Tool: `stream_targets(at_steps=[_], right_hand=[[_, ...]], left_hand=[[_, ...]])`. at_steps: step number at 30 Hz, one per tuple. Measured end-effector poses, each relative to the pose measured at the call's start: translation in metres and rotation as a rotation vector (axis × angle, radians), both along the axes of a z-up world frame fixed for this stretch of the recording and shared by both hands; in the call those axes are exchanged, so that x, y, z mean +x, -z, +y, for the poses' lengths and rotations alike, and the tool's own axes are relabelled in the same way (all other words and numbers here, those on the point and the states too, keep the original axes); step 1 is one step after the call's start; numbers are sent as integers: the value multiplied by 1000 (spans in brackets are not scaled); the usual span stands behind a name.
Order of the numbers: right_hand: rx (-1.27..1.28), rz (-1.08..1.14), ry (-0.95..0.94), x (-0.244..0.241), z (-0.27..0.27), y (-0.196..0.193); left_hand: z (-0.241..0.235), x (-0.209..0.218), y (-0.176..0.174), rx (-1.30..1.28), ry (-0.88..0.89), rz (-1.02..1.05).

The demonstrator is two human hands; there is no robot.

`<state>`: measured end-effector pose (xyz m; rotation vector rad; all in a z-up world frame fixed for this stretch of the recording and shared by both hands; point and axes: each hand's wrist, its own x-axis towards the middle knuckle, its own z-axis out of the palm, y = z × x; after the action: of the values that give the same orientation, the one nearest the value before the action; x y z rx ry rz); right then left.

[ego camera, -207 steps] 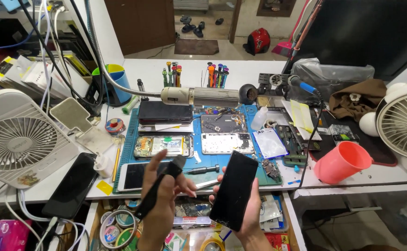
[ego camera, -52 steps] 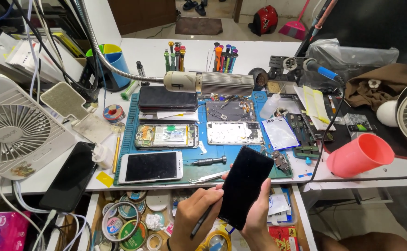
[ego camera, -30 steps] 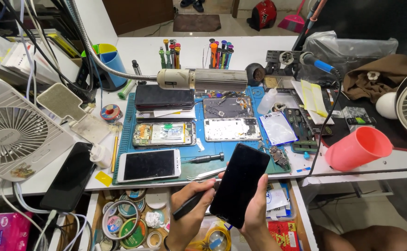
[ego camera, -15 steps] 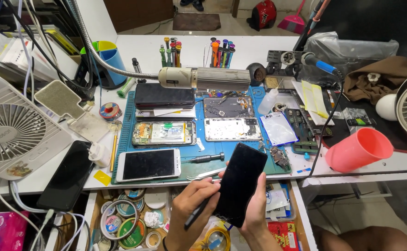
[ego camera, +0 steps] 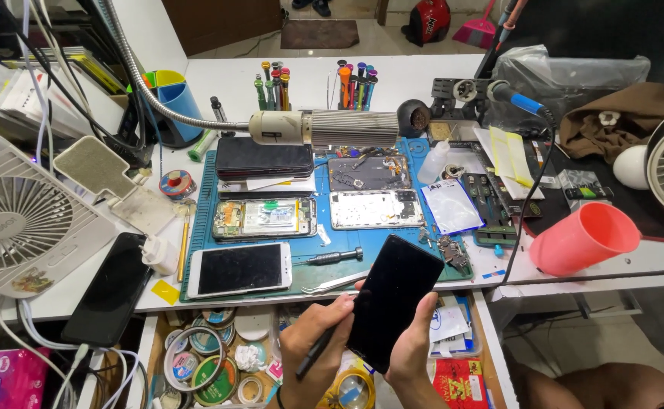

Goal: The person uses a prying tool to separate the screen from a smartphone's frame. They then use a hot air gun to apply heat to the device's edges. The person also handles a disassembled phone chassis on the workbench.

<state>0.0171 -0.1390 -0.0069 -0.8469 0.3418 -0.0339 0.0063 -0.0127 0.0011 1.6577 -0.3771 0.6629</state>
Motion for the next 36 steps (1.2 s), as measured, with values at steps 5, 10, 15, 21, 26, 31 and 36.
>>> stream_targets(at_steps=[5, 10, 15, 21, 26, 31, 36], right_hand=[[39, 120, -47, 1, -2, -14], [46, 42, -84, 3, -2, -16], [79, 54, -82, 5, 1, -20], [52, 141, -80, 6, 5, -33], [132, 66, -71, 12, -3, -15], [180, 76, -71, 11, -1, -13], [332, 107, -106, 17, -7, -4]], left_hand=[[6, 4, 17, -179, 27, 311], [12, 7, 12, -256, 17, 540], [15, 7, 12, -264, 20, 588], [21, 10, -5, -147, 13, 751], [26, 9, -14, -25, 139, 672], [24, 4, -12, -69, 133, 528], [21, 0, -9, -143, 19, 314]])
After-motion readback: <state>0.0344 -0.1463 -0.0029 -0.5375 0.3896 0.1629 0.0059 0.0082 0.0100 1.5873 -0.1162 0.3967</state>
